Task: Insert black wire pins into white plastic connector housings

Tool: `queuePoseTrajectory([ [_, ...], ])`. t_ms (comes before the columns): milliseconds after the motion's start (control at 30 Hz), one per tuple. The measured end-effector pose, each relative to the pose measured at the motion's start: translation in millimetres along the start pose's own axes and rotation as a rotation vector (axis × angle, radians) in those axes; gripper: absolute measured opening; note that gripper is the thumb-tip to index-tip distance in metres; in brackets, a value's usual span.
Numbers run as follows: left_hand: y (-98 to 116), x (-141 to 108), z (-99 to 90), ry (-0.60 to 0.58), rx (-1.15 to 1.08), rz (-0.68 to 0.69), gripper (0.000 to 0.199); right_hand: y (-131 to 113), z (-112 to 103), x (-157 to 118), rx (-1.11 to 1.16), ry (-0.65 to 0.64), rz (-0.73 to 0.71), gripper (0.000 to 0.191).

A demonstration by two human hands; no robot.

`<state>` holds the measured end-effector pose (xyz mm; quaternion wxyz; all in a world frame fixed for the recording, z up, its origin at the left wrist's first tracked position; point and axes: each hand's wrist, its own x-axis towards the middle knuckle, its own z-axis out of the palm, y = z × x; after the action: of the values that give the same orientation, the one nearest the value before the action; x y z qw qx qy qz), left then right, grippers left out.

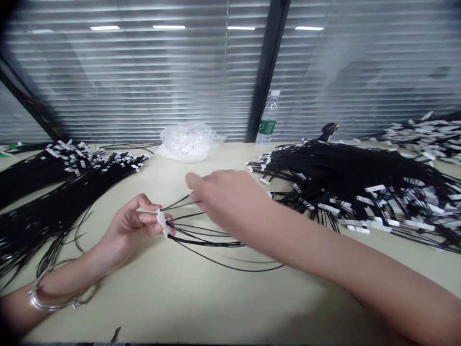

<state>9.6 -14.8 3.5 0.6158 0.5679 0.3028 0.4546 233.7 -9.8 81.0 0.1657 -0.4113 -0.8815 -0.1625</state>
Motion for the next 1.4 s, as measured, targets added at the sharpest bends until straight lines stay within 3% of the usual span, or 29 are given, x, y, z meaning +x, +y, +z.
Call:
queuePoseTrajectory([
  [133,2.6,0.1,0.8,0.038,-0.012,-0.017,0.027,28.4,-35.5,-0.2,0.423,-0.034,0.105,0.009],
  [233,3.6,0.1,1.2,0.018,-0.018,-0.014,0.027,34.2,-50.7,-1.3,0.769,-0.011,0.176,0.012],
  [367,2.8,0.4,0.8,-0.017,-0.02,-0.002,0.026,22.4,-51.5,1.3,1.144,0.149,0.188,0.012],
  [533,0.5,0.1,0.7,-0.089,-0.055,0.018,0.023,14.5,-44.0,5.9,1.44,0.225,0.14,0.018],
  [633,-0.3,0.3,1.0,-0.099,-0.068,0.012,0.023,14.0,-44.1,5.4,1.401,0.244,0.105,0.021],
  [733,0.4,0.2,0.8,-0.086,-0.07,0.001,0.025,9.8,-47.2,3.3,1.036,0.33,0.093,0.017],
  [800,1.6,0.1,0.3,-0.059,-0.074,-0.015,0.026,6.1,-48.8,1.8,0.913,0.345,0.076,0.019],
  [933,3.4,1.0,-1.7,-0.02,-0.08,-0.031,0.027,5.1,-47.3,0.6,1.128,0.458,0.149,0.025],
  [1000,3.8,1.6,-2.7,-0.012,-0.079,-0.027,0.027,9.6,-44.7,0.9,1.13,0.505,0.203,0.028],
  [1033,3.9,1.7,-3.2,-0.008,-0.077,-0.027,0.027,12.7,-43.4,1.0,1.102,0.461,0.21,0.027],
  [1167,4.2,1.0,-4.0,-0.001,-0.083,-0.032,0.027,22.2,-39.7,-0.3,0.983,0.08,0.182,0.027],
  [1300,5.0,0.6,-3.6,-0.003,-0.097,-0.042,0.027,18.5,-34.1,-3.9,0.821,-0.237,0.12,0.028],
  [1400,5.7,0.6,-2.6,-0.015,-0.095,-0.031,0.028,8.7,-23.2,-4.5,0.658,-0.289,0.099,0.022],
])
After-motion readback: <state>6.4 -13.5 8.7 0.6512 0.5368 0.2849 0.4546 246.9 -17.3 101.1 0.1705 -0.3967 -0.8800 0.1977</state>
